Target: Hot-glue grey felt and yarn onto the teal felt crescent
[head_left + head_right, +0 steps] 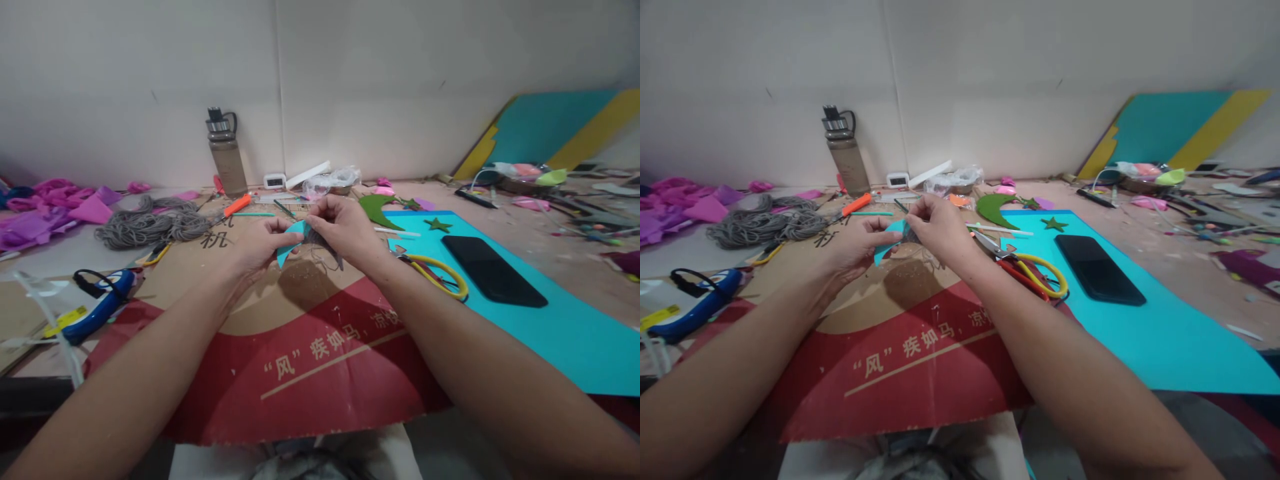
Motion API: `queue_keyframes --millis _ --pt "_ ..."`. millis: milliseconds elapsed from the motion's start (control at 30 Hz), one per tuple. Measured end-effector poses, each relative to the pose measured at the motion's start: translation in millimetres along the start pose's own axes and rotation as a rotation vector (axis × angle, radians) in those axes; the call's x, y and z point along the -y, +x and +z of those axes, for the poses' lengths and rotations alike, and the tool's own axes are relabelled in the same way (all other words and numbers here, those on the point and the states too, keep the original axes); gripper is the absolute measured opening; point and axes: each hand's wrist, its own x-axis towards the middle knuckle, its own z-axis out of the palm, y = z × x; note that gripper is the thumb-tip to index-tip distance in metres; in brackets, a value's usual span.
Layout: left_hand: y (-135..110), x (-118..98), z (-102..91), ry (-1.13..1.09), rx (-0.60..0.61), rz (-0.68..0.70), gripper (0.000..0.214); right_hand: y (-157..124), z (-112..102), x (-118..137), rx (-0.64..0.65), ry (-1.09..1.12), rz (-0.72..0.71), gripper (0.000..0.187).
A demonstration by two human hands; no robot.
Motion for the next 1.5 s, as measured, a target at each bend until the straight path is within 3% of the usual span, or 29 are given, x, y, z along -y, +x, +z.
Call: queue_keyframes --millis 367,733,1500 --pt "-2 -1 -1.3 -0.015 0.040 -0.045 0.028 -3 -4 0 -0.049 -0.050 0.022 0.009" --pt "-4 -8 1.1 0.024 0.076 -0.051 0.021 1 -7 -12 0.024 0.168 0.147 0.017" --pt "-7 -9 1.2 0.144 0.035 -0.009 0.022 -4 -13 0 0.112 0.348 0.293 0.016"
